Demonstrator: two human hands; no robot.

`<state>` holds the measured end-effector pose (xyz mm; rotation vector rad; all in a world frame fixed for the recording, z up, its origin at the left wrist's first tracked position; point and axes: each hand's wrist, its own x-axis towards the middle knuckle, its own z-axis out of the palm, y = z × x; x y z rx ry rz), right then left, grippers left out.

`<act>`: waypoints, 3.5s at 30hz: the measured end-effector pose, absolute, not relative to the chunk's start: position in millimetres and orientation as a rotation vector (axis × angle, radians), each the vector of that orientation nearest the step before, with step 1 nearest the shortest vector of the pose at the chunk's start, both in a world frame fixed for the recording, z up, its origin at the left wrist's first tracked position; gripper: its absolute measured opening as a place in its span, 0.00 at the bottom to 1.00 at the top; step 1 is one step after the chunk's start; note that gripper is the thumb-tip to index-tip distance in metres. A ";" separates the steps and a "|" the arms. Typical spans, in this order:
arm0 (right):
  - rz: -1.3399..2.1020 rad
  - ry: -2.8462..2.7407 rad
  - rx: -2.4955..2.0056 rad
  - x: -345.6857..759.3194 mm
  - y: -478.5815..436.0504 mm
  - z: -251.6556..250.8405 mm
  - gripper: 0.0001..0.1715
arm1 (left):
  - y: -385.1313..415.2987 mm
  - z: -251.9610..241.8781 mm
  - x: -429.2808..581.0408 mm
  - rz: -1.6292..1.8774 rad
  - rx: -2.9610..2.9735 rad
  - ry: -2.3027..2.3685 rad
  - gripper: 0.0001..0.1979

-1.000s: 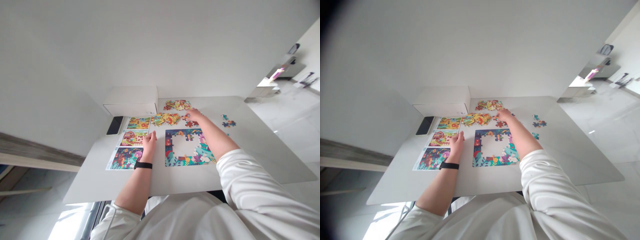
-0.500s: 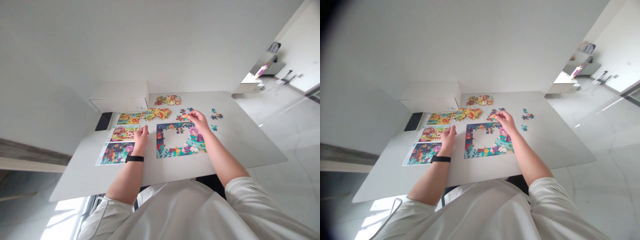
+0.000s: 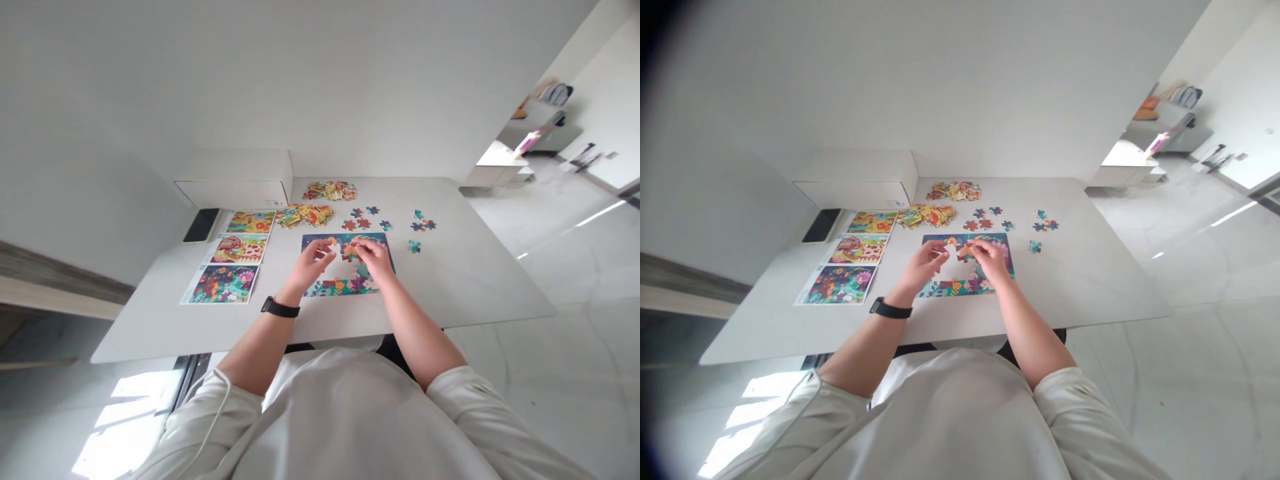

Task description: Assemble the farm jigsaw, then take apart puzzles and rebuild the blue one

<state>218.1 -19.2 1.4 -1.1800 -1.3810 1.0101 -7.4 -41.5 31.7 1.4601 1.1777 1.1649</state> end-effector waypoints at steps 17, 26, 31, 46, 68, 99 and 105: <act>1.114 -1.523 -1.128 203.0 -29.2 -2.0 0.28 | -49.3 7.7 -5.3 1.119 1.122 1.106 0.30; 1.011 -1.547 -1.162 206.3 -31.0 -0.3 0.25 | -50.6 8.1 -7.2 1.104 1.218 1.176 0.26; 0.757 -1.677 -1.109 205.6 -35.1 6.0 0.22 | -47.9 8.3 -10.6 1.159 1.102 1.181 0.26; 0.376 -2.042 -1.015 205.5 -39.6 9.3 0.14 | -48.7 9.8 -15.1 1.114 1.166 1.232 0.24; 0.444 -2.400 -1.016 215.3 -33.7 -3.8 0.12 | -43.0 0.7 -36.4 0.763 2.291 1.452 0.15; 0.506 -2.173 -1.062 211.6 -29.5 -1.8 0.09 | -44.6 -9.2 -29.9 0.766 2.302 1.457 0.10; 0.550 -1.820 -1.213 221.9 -21.6 -0.6 0.14 | -31.9 13.5 -39.4 1.171 1.859 1.465 0.15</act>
